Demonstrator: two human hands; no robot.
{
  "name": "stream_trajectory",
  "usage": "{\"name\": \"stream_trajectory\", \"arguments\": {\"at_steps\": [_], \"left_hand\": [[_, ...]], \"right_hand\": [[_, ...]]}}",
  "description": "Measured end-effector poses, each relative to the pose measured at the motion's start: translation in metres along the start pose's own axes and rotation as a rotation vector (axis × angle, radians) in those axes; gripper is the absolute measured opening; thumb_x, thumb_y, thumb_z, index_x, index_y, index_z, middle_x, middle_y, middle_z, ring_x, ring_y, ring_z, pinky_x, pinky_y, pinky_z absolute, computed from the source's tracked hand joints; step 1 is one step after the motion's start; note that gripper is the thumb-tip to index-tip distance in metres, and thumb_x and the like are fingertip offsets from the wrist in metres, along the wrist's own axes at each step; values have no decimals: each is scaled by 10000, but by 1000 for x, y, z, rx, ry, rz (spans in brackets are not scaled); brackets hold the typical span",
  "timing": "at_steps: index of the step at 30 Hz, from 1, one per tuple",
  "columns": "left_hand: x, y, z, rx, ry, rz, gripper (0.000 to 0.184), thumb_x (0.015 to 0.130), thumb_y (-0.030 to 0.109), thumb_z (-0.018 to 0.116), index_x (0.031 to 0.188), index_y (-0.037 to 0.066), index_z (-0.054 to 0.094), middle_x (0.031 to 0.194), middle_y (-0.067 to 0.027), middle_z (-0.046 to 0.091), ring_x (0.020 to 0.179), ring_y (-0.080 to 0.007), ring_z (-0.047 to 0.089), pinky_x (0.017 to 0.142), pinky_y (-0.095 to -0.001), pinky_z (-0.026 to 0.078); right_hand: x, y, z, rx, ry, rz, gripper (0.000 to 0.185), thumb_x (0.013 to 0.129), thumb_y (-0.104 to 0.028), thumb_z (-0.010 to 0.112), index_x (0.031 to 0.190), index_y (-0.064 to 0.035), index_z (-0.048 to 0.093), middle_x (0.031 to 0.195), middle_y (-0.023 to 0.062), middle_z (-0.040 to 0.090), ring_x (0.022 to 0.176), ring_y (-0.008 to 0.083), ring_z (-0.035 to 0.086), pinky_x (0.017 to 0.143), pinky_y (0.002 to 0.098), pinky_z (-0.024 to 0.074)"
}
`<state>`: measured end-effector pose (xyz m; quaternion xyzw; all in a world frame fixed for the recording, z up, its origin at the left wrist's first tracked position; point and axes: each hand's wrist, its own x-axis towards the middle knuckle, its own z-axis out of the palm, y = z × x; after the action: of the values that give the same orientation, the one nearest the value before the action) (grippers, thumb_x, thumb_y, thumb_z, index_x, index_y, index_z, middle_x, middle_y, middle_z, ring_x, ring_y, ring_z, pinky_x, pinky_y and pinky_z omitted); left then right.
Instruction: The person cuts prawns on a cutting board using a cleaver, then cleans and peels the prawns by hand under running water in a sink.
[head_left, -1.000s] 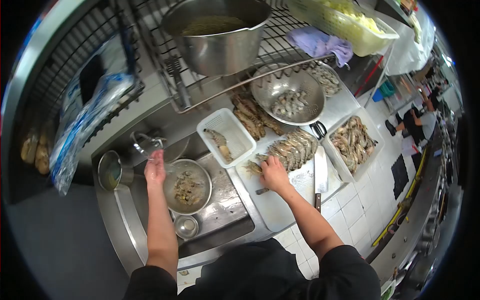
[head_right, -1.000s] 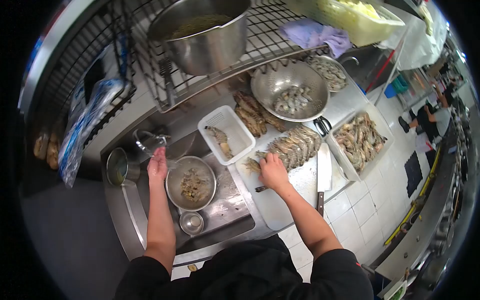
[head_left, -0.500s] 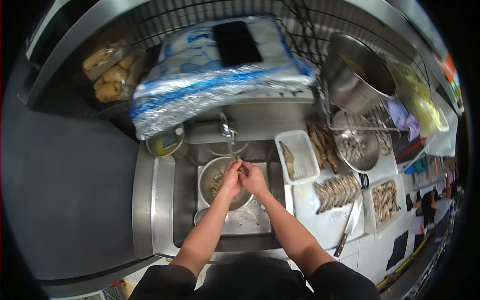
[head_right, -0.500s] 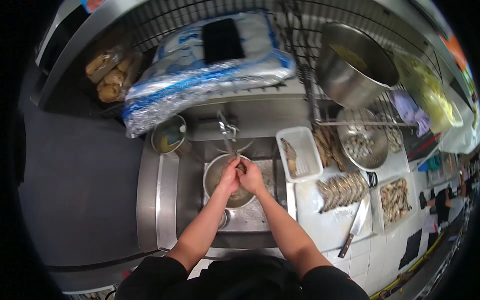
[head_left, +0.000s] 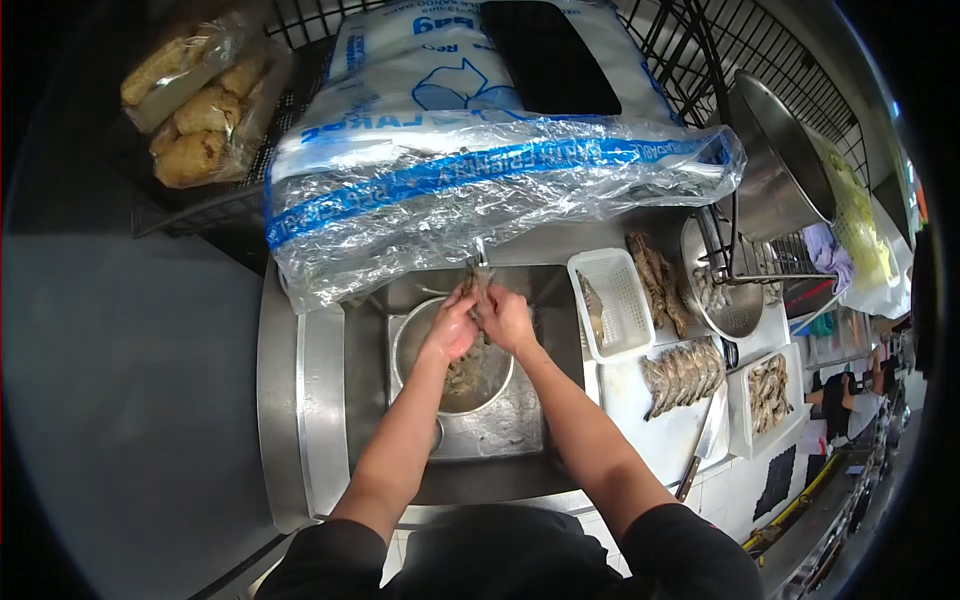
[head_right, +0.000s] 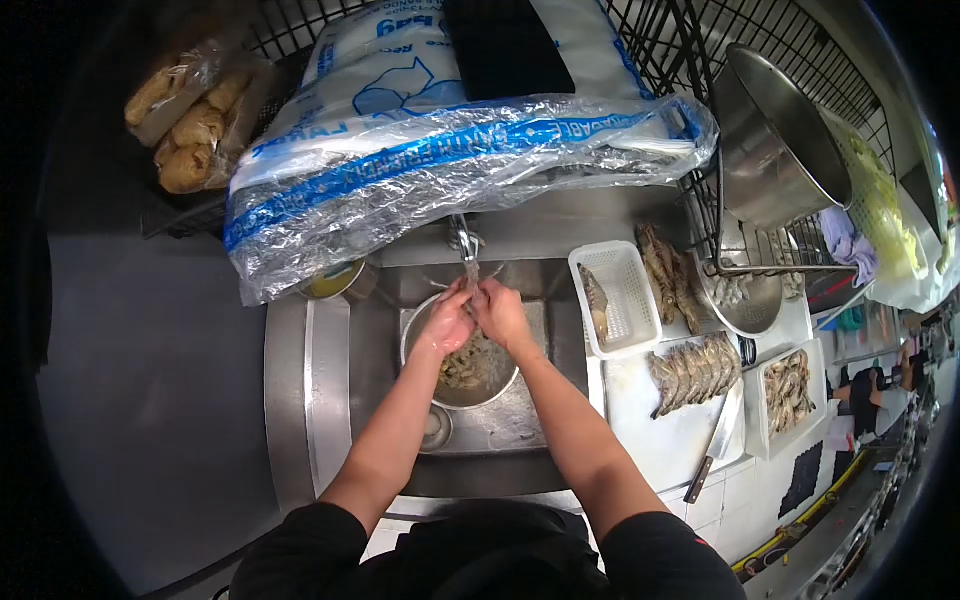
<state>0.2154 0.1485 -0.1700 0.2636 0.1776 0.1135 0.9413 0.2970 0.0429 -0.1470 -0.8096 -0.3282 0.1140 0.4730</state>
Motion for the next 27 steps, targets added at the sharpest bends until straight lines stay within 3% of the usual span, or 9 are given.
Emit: {"name": "stream_trajectory", "arguments": {"at_steps": [3,5,9,11,14,19,24,25,27], "left_hand": [[-7,7,7,-27,120,-54,345,960,134,593,1297,150,520,1127,-13,641,1100,-179,592,957,-395,455],[-2,6,-2,-130,36,-27,293,973,140,569,1262,148,518,1137,-47,641,1090,-211,603,972,-409,454],[-4,6,9,-83,20,-5,242,985,156,549,1222,146,499,1132,-85,641,1099,-252,604,985,-422,453],[-5,3,14,-28,7,48,236,995,174,529,1215,143,448,1142,-117,632,1139,-291,593,1005,-435,449],[-1,-8,12,65,-15,119,289,1002,183,514,1255,149,380,1156,-124,620,1195,-312,571,1030,-450,439],[-3,-12,26,118,-5,218,351,994,146,511,1312,173,366,1134,-101,604,1193,-305,557,982,-440,451],[-3,2,28,-12,24,212,349,1008,190,520,1318,176,360,1099,-97,585,1218,-341,534,961,-463,466],[-4,6,29,-41,29,200,267,1012,196,511,1255,167,405,1114,-108,596,1202,-366,549,935,-472,478],[-4,15,30,-66,32,189,190,1015,201,502,1193,157,451,1129,-118,607,1187,-391,563,909,-480,489]], "right_hand": [[-3,11,-3,-109,-49,-101,148,904,-92,601,981,22,655,722,141,677,629,206,658,596,344,506],[-11,-4,-11,232,-1,184,175,903,-72,563,1019,-2,673,825,218,682,792,375,694,687,407,537],[-26,-11,-16,182,189,64,169,907,-69,568,1013,5,675,872,211,695,821,380,691,714,404,539],[-34,-20,-17,121,262,-144,124,893,-64,623,985,-14,690,800,154,676,714,299,654,671,381,521],[-40,-27,-12,-156,190,-187,101,846,-84,673,929,-30,695,817,165,652,768,336,633,691,423,501],[-39,-16,5,-43,313,-197,75,810,-76,691,864,-24,686,794,172,639,759,352,607,696,433,486],[-48,-16,-9,338,148,167,99,817,-19,617,881,-5,691,798,183,682,733,375,649,686,419,508],[-53,-3,-12,340,151,166,99,817,-19,617,881,-5,691,798,183,682,733,375,649,686,419,508],[-65,44,-16,-120,-134,56,140,837,-64,591,892,-4,706,834,195,697,746,386,665,700,450,510]]}}
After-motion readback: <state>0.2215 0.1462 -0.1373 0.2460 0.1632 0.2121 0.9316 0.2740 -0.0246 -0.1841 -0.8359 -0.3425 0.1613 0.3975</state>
